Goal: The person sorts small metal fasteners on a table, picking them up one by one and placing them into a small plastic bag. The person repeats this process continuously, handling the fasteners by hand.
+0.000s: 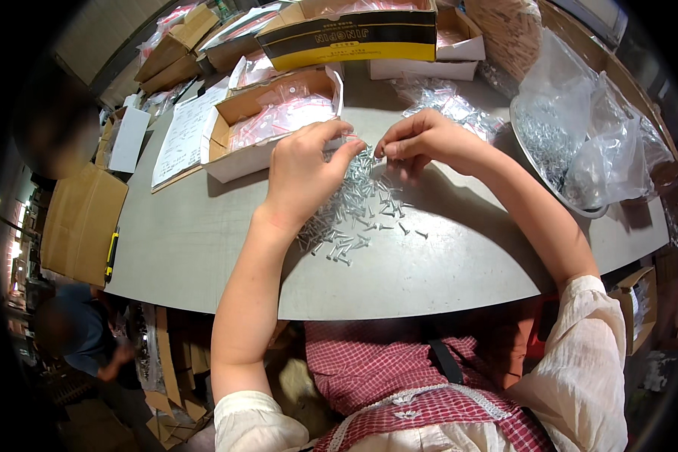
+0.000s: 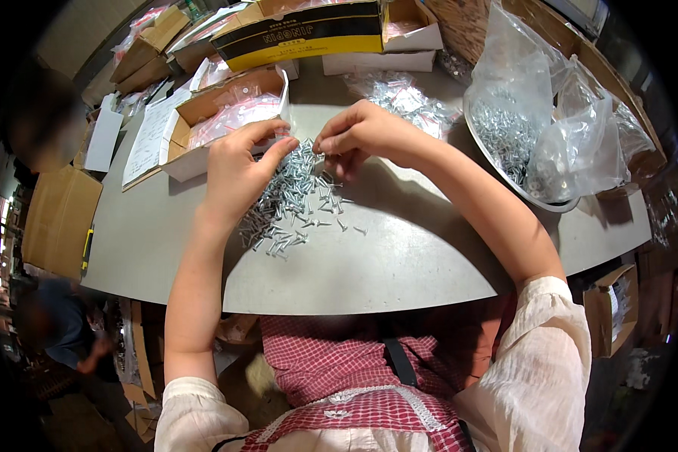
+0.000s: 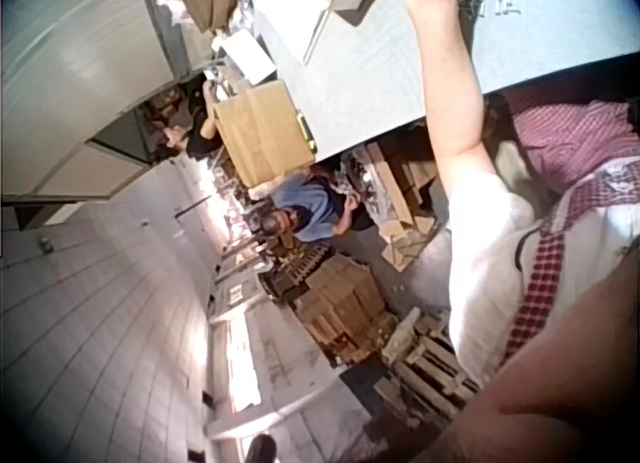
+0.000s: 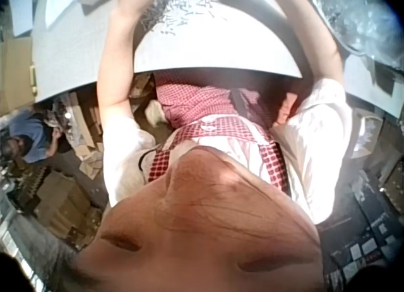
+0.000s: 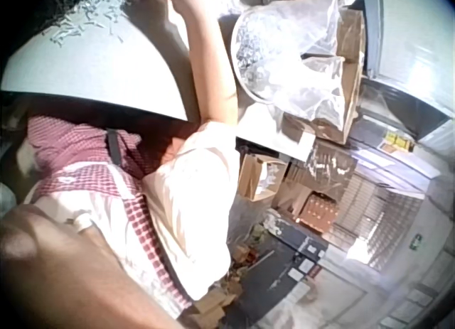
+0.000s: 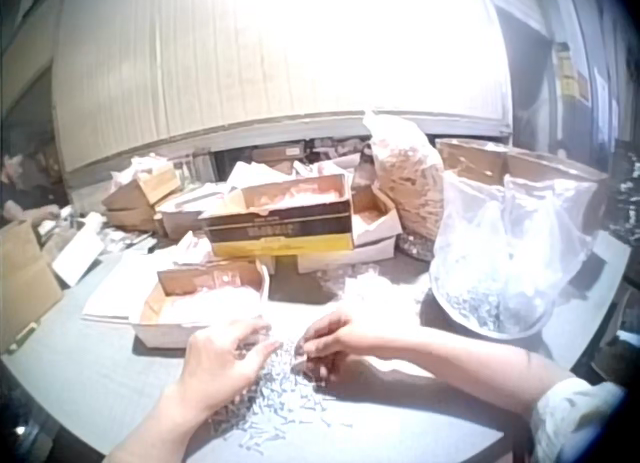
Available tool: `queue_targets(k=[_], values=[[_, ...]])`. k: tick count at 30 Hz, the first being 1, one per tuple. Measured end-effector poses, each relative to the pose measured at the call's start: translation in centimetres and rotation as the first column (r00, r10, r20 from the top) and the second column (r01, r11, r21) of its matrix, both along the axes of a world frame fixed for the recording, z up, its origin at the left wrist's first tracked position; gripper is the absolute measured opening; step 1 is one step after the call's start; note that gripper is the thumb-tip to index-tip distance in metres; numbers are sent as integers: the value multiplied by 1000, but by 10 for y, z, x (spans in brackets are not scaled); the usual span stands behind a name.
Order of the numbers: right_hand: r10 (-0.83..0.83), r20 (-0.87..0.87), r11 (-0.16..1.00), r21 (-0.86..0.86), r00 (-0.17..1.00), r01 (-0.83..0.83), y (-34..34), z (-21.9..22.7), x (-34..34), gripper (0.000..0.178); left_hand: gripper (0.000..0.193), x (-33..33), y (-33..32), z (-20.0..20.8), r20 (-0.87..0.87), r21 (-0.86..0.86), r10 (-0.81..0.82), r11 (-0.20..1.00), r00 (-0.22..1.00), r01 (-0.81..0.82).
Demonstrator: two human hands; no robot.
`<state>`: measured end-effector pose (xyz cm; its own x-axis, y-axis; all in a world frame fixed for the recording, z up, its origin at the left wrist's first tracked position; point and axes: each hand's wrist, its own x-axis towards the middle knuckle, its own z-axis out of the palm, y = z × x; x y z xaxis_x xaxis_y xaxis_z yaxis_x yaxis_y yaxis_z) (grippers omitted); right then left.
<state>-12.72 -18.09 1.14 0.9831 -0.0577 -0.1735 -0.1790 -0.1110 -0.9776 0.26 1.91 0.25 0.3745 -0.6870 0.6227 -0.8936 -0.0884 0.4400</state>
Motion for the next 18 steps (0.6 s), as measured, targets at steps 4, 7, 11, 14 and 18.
queue_targets(k=[4, 7, 11, 14, 18], values=[[-6, -12, 973, 230, 1000, 9, -14, 2, 4, 32, 29, -2, -1, -1, -129, 35, -7, 999, 992, 12], [-24, -1, 943, 332, 1000, 23, -19, 0, 6, 33, 30, -1, -2, -2, -159, 40, -7, 999, 987, 14], [-25, 11, 943, 333, 1000, 19, -19, 5, 5, 32, 31, -2, -1, -2, -185, 58, -5, 998, 983, 16], [-26, 20, 956, 291, 999, 19, -20, 6, 4, 29, 32, -5, 0, -1, -196, 79, -12, 996, 981, 28], [-38, 30, 975, 220, 999, 31, -26, 4, 4, 27, 33, -7, 0, -2, -146, 99, -26, 994, 989, 41]])
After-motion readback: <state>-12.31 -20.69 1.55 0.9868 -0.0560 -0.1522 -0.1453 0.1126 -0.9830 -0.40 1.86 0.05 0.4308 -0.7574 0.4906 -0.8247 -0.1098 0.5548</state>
